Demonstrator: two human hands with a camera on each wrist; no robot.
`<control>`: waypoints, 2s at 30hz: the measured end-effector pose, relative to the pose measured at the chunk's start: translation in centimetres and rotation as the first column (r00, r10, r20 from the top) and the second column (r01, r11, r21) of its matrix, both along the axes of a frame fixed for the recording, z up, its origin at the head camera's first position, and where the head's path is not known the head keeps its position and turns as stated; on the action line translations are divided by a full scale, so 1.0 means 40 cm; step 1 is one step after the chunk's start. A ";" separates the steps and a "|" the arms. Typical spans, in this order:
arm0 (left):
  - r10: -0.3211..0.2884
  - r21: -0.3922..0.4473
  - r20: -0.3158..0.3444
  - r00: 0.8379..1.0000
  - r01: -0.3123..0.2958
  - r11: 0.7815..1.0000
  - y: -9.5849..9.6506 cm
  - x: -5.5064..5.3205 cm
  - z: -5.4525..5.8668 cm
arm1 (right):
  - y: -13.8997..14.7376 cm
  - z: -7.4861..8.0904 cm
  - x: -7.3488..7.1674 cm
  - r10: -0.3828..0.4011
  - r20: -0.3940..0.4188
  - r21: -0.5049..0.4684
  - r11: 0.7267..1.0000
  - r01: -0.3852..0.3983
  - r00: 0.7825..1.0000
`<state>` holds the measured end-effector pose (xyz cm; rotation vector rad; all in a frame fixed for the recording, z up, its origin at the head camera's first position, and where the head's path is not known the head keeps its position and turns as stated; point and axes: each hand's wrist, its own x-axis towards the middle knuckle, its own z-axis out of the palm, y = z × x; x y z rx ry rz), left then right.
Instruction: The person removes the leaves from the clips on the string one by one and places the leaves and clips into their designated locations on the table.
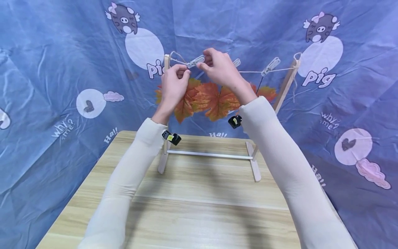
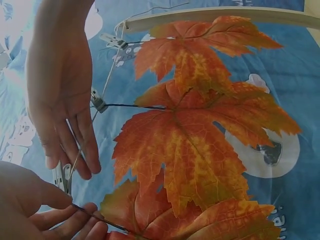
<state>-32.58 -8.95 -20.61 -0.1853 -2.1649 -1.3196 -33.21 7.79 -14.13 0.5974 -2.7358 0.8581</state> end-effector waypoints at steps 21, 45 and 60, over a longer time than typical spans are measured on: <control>0.056 0.000 -0.009 0.998 -0.056 0.998 0.021 0.029 -0.004 | -0.015 -0.017 0.019 -0.005 -0.176 -0.109 0.994 -0.014 0.984; 0.045 0.017 -0.018 0.999 -0.045 0.999 -0.007 0.040 -0.011 | -0.005 0.000 0.027 -0.075 -0.328 -0.249 0.968 -0.010 0.942; 0.021 0.078 -0.019 1.000 -0.020 0.997 -0.038 0.049 -0.034 | 0.045 0.019 0.046 -0.109 -0.241 -0.284 0.958 0.037 0.964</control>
